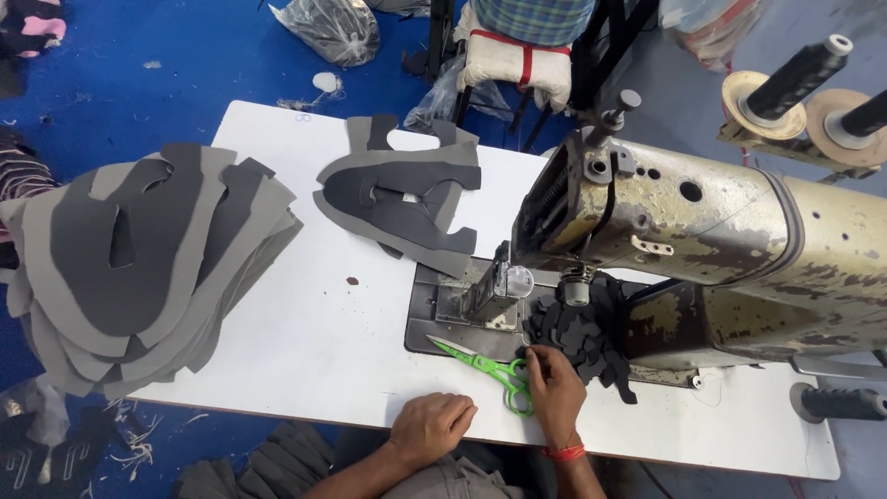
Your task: The person sews gray and black shoe parts using a sewing machine. They guide the material under the needle, stitch the edges, and then use green scissors to cut the thread. The finished parts are placed on the table.
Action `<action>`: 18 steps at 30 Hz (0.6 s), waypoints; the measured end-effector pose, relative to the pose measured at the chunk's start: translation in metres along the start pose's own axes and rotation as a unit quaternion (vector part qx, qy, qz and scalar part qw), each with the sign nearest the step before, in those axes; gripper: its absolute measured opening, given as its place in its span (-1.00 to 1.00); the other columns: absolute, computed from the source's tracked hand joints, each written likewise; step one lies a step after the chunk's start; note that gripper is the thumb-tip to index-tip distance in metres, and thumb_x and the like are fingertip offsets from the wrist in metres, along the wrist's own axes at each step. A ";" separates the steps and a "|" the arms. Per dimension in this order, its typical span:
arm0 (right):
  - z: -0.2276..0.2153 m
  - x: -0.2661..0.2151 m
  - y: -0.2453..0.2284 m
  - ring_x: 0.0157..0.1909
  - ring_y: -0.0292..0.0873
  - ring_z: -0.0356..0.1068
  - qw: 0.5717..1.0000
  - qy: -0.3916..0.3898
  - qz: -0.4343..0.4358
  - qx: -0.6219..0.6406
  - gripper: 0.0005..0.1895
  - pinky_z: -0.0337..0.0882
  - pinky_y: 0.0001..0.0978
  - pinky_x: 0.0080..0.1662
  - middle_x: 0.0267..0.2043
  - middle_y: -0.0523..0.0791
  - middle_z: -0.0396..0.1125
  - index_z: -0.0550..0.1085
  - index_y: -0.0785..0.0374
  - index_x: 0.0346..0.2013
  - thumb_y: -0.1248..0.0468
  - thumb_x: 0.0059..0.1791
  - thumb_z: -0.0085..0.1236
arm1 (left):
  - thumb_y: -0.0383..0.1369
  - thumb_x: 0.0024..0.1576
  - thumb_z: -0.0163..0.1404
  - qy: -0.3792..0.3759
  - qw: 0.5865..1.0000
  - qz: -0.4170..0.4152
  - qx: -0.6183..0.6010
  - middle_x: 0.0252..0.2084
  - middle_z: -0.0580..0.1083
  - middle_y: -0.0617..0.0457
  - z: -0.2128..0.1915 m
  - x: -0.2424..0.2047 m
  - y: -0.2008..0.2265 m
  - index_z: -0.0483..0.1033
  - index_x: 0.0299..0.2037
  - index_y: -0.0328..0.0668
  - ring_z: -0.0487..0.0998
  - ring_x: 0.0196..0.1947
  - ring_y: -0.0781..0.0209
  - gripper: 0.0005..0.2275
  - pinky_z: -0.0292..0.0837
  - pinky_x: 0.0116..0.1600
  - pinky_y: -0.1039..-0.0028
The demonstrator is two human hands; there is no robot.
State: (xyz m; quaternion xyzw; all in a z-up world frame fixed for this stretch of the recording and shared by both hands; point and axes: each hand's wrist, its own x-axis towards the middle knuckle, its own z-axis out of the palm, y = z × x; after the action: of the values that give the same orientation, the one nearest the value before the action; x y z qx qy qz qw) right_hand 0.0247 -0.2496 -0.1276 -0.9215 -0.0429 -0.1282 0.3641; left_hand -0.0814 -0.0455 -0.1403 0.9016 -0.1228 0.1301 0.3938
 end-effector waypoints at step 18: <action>0.004 0.006 0.003 -0.56 -0.24 0.41 1.000 -0.002 0.009 -0.009 -0.85 0.35 -0.39 -0.44 -0.51 -0.14 0.47 0.62 0.11 -0.22 0.16 -0.01 0.25 | -0.32 0.21 0.11 -0.010 1.000 -0.003 -0.018 -0.47 0.53 0.01 0.000 0.001 -0.002 0.51 -0.30 -0.16 0.57 -0.45 0.04 -0.88 0.45 -0.36 0.22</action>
State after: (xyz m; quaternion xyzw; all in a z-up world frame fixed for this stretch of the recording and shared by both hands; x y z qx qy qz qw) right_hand 0.0323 -0.2493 -0.1311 -0.9252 -0.0344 -0.1240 0.3569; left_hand -0.0801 -0.0444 -0.1417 0.8961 -0.1265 0.1175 0.4089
